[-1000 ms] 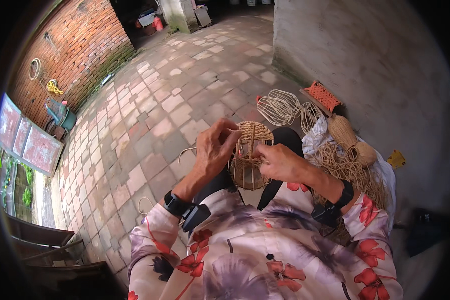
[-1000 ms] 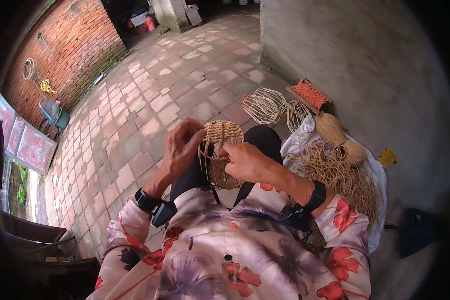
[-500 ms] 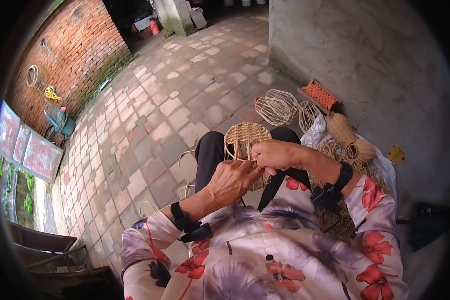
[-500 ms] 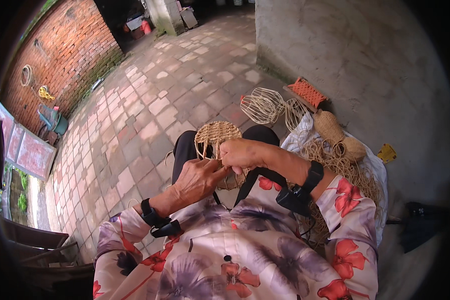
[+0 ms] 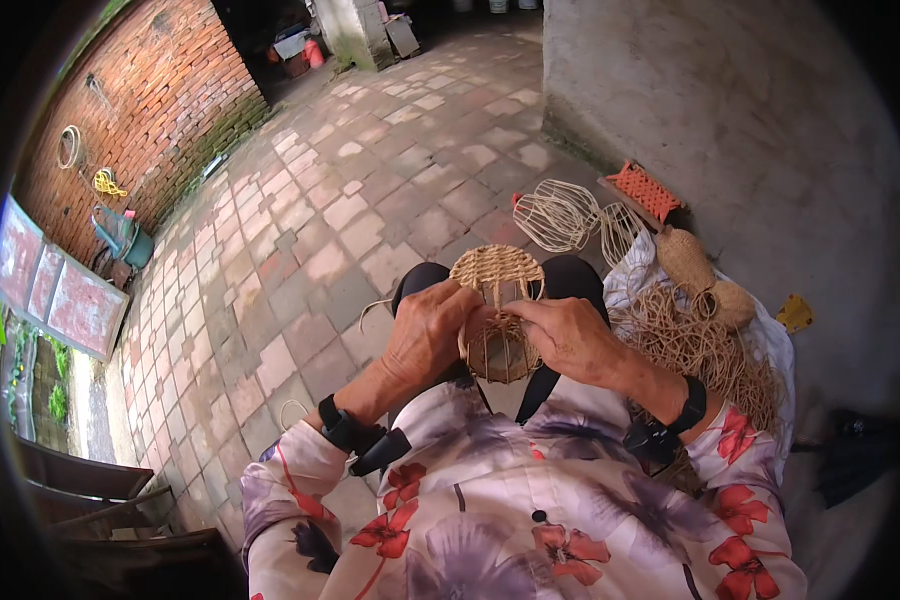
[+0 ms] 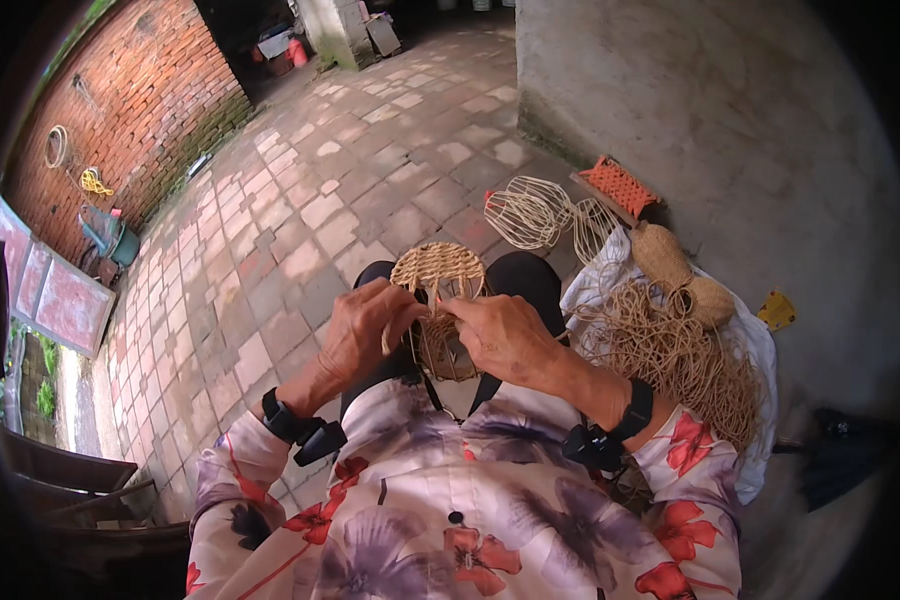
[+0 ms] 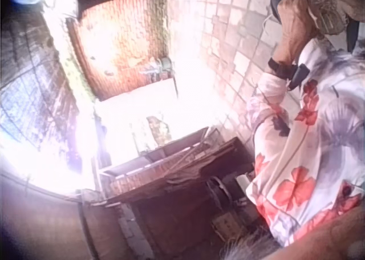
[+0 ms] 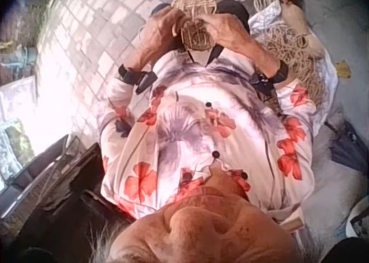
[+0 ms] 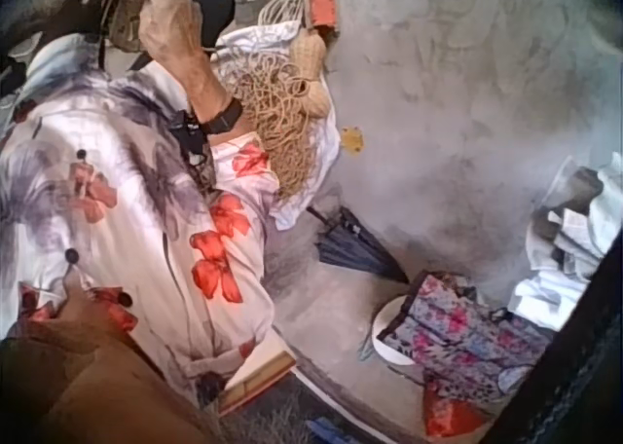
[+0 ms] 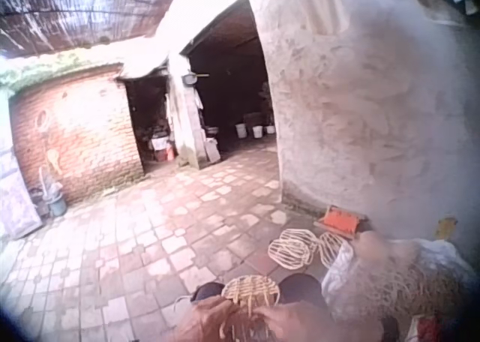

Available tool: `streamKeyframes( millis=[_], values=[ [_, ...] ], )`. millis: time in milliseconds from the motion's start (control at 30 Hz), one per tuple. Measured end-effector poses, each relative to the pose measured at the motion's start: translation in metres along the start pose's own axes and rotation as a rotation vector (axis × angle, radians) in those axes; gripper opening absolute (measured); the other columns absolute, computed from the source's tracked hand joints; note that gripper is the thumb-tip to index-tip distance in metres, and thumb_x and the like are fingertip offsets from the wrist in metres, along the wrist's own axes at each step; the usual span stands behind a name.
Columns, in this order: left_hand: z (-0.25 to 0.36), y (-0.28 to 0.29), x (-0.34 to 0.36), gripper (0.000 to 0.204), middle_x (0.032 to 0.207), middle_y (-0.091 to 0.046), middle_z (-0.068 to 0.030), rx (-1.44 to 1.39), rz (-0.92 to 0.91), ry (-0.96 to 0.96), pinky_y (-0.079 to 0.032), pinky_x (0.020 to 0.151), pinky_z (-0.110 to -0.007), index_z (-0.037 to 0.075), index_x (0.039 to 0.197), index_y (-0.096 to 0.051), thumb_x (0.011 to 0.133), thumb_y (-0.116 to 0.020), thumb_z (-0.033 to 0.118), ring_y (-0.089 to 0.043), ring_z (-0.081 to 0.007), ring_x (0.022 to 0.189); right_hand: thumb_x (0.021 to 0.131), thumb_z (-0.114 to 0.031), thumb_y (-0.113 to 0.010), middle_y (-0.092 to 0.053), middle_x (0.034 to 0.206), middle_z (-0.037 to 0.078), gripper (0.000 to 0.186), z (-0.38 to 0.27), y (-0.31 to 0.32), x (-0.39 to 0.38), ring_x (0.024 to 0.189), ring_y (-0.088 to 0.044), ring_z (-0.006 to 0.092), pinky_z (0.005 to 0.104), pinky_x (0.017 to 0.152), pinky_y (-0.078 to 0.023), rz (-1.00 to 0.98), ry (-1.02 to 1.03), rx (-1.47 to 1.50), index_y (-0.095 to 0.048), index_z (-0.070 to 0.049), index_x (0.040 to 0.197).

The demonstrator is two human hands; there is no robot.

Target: Weaving a circular base of a basket using straw rope material.

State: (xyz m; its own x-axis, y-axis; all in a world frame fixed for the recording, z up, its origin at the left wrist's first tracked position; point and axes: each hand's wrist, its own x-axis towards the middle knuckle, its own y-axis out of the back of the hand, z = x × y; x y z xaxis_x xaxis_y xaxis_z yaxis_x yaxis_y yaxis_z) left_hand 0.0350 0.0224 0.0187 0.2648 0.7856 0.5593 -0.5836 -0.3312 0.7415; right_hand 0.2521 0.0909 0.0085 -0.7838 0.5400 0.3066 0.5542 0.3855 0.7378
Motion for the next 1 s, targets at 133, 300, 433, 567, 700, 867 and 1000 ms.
streamKeyframes(
  millis=[133, 300, 433, 567, 700, 867, 1000],
  values=[
    [-0.012, -0.001, 0.024, 0.014, 0.071, -0.063, -0.0125, -0.131, 0.049, 0.126, -0.049, 0.056, -0.036, 0.002, 0.083, -0.063, 0.082, -0.074, 0.011, -0.063, -0.0280, 0.061, 0.082, -0.002, -0.060, -0.055, 0.090, 0.015, 0.041, -0.021, -0.003, -0.009, 0.073, -0.064, 0.0341, 0.0424, 0.063, -0.052, 0.109, 0.027, -0.148, -0.060, -0.006, 0.123],
    [-0.030, -0.017, 0.050, 0.017, 0.069, -0.063, -0.0162, -0.131, -0.004, 0.151, -0.049, 0.057, -0.041, 0.003, 0.079, -0.061, 0.080, -0.071, 0.016, -0.064, -0.0350, 0.065, 0.080, -0.003, -0.063, -0.054, 0.089, 0.012, 0.050, -0.022, -0.014, -0.015, 0.070, -0.064, 0.0304, 0.0387, 0.058, -0.053, 0.145, 0.066, -0.275, -0.054, -0.005, 0.129],
    [-0.035, -0.034, 0.056, 0.018, 0.072, -0.066, -0.0148, -0.121, -0.049, 0.070, -0.051, 0.058, -0.037, 0.002, 0.084, -0.064, 0.079, -0.075, 0.016, -0.065, -0.0304, 0.063, 0.079, -0.006, -0.066, -0.055, 0.088, 0.012, 0.054, -0.023, -0.020, -0.014, 0.070, -0.065, 0.0283, 0.0367, 0.056, -0.054, 0.137, 0.115, -0.444, -0.052, -0.003, 0.131],
    [-0.027, -0.032, 0.057, 0.018, 0.070, -0.065, -0.0137, -0.108, -0.035, 0.098, -0.050, 0.058, -0.036, 0.002, 0.087, -0.064, 0.081, -0.074, 0.016, -0.065, -0.0274, 0.061, 0.080, -0.010, -0.067, -0.059, 0.087, 0.012, 0.046, -0.028, -0.016, -0.010, 0.067, -0.067, 0.0276, 0.0366, 0.055, -0.054, 0.113, 0.086, -0.457, -0.055, -0.002, 0.124],
    [-0.001, -0.005, 0.025, 0.017, 0.068, -0.064, -0.0129, -0.177, 0.216, 0.332, -0.050, 0.056, -0.033, 0.001, 0.089, -0.063, 0.086, -0.071, 0.016, -0.063, -0.0197, 0.059, 0.082, -0.012, -0.066, -0.063, 0.083, 0.015, 0.036, -0.027, -0.007, -0.003, 0.065, -0.066, 0.0318, 0.0403, 0.056, -0.054, 0.076, 0.065, -0.367, -0.057, -0.002, 0.115],
    [0.016, -0.012, -0.033, 0.016, 0.074, -0.064, -0.0117, -0.102, 0.081, 0.238, -0.050, 0.055, -0.038, 0.005, 0.094, -0.065, 0.085, -0.069, 0.018, -0.065, -0.0287, 0.063, 0.081, -0.014, -0.066, -0.064, 0.073, 0.019, 0.032, -0.020, -0.004, 0.005, 0.067, -0.066, 0.0370, 0.0419, 0.058, -0.054, -0.011, -0.004, -0.266, -0.059, -0.001, 0.110],
    [0.026, -0.019, -0.044, 0.017, 0.070, -0.061, -0.0065, 0.031, 0.038, 0.160, -0.049, 0.052, -0.038, 0.009, 0.101, -0.065, 0.084, -0.067, 0.015, -0.064, -0.0258, 0.061, 0.083, -0.015, -0.065, -0.062, 0.061, 0.012, 0.024, -0.006, 0.003, 0.019, 0.050, -0.059, 0.0240, 0.0358, 0.052, -0.048, -0.144, -0.147, 0.062, -0.063, 0.000, 0.102]
  ],
)
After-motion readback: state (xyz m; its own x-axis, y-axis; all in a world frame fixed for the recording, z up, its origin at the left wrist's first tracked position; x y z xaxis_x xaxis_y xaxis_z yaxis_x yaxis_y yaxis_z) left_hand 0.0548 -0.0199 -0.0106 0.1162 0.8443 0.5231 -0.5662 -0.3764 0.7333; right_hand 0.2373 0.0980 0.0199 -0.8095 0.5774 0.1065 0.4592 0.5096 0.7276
